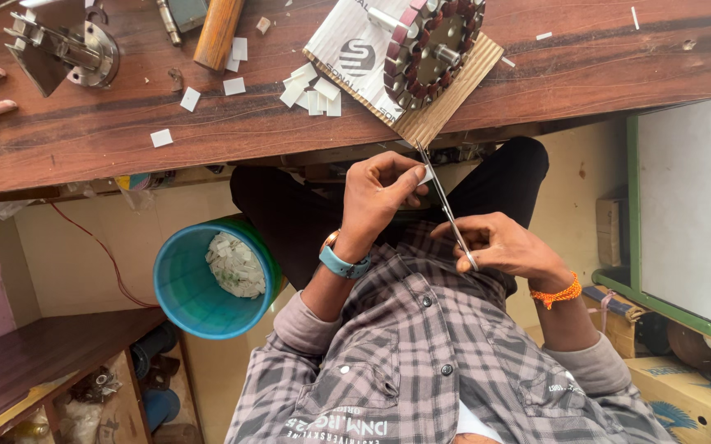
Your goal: The person sits at a workbench and cuts small pieces of white insulating paper with scissors, then presses each piece into a slot around the circumference of a motor armature, working around the part one slot at a time.
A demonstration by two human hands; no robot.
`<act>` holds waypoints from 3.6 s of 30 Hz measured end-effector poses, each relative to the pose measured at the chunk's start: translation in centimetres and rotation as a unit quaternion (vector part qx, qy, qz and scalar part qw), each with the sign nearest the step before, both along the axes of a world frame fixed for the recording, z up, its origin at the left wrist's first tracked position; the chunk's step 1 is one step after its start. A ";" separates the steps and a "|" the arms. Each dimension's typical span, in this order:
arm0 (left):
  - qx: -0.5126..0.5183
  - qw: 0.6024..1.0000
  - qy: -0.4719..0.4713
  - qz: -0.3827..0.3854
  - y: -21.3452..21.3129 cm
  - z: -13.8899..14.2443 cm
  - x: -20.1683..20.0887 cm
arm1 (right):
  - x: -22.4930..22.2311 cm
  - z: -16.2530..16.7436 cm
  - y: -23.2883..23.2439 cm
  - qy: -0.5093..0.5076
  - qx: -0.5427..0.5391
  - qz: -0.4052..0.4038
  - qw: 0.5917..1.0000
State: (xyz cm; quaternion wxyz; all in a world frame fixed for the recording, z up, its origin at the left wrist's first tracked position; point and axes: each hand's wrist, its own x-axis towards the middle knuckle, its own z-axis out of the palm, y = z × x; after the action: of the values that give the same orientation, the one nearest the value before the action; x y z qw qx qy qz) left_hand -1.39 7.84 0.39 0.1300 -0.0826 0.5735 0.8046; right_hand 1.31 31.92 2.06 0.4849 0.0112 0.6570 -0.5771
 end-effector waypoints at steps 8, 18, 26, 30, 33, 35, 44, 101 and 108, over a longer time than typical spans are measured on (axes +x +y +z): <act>0.018 0.999 -0.038 -0.022 -0.3 -1.0 -0.8 | 0.2 -0.7 0.3 0.021 0.004 -0.016 1.000; 0.079 0.996 -0.034 -0.020 0.8 -1.9 0.9 | 0.8 2.6 0.7 0.158 0.059 -0.095 0.981; 0.222 0.973 -0.061 0.020 -0.6 -0.6 2.7 | -8.2 3.2 14.1 0.326 0.350 -0.168 0.862; 0.119 0.992 -0.001 0.048 -1.4 -0.7 3.6 | -15.2 1.9 18.2 0.276 0.414 -0.062 0.865; 0.057 0.996 0.025 0.057 -1.5 -1.0 4.1 | -16.5 3.6 16.9 0.335 0.398 0.016 0.854; 0.042 0.997 0.016 0.054 -1.7 -1.0 4.3 | -13.9 5.6 13.8 0.474 0.361 -0.012 0.803; -0.001 1.000 0.000 0.000 0.6 0.3 4.2 | -2.0 4.5 -5.7 0.293 0.017 -0.171 0.940; 0.255 0.954 0.098 0.122 2.2 2.1 2.3 | -1.4 4.4 -8.6 0.543 0.023 -0.270 0.795; -0.019 0.941 0.278 0.192 0.9 4.6 -0.5 | -4.6 8.4 -8.9 0.525 -0.036 -0.286 0.801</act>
State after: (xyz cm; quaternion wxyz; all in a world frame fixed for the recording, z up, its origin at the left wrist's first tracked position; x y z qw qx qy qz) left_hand -1.86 8.76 4.96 -0.1926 0.0333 0.5752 0.7943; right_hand -3.28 22.98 10.46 -0.1209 -0.1235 0.7569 -0.6302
